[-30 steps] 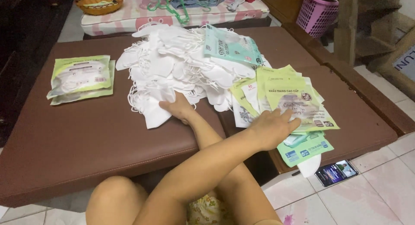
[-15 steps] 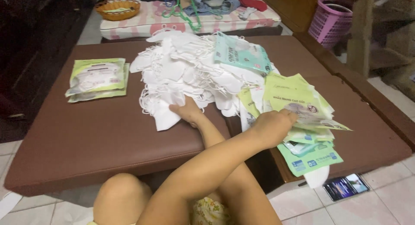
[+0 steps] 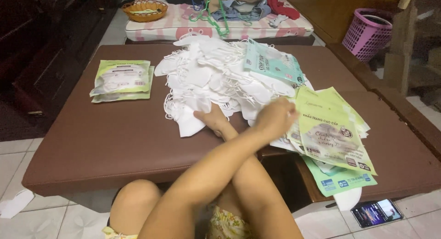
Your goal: Counting and inspecting white face masks from a large pile and organizing them into stacks for packaging.
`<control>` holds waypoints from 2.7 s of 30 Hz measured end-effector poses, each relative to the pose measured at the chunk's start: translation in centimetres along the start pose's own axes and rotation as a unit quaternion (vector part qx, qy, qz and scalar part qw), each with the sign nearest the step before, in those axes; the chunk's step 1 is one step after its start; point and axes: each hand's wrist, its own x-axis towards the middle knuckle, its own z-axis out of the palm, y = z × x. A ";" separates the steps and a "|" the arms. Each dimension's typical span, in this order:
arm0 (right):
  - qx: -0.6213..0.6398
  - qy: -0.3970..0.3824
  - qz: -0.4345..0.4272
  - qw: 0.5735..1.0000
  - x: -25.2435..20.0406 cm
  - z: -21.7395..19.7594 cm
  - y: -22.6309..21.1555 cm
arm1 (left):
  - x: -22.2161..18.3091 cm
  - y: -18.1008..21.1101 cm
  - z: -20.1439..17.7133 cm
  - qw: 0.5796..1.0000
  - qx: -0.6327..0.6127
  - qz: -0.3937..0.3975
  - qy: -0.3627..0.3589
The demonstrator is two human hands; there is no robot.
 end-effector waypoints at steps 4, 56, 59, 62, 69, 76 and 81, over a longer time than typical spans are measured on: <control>-0.074 -0.015 -0.002 0.997 4.7 -0.2 5.0 | 4.1 -4.7 -3.5 0.987 0.116 0.008 0.112; 0.027 0.298 -0.143 0.943 0.4 0.2 -4.1 | -19.4 -16.2 -21.2 0.919 0.251 -0.297 -0.064; 0.144 0.234 -0.075 0.959 -2.5 0.4 -5.9 | -18.3 -18.5 -17.7 0.914 0.287 -0.283 -0.056; 0.226 0.141 -0.041 0.963 -4.1 0.0 -6.7 | -16.9 -20.3 -14.1 0.903 0.328 -0.277 -0.017; 0.358 -0.022 -0.037 0.933 0.6 -3.2 0.4 | -17.5 -22.6 -12.3 0.856 0.471 -0.181 0.111; 0.291 -0.120 -0.022 0.949 -1.5 -1.3 -0.2 | -17.3 -16.2 -18.5 0.916 0.246 -0.311 0.060; 0.084 -0.069 -0.014 0.994 -1.0 -1.9 0.0 | -18.8 -15.7 -19.6 0.931 0.166 -0.272 0.180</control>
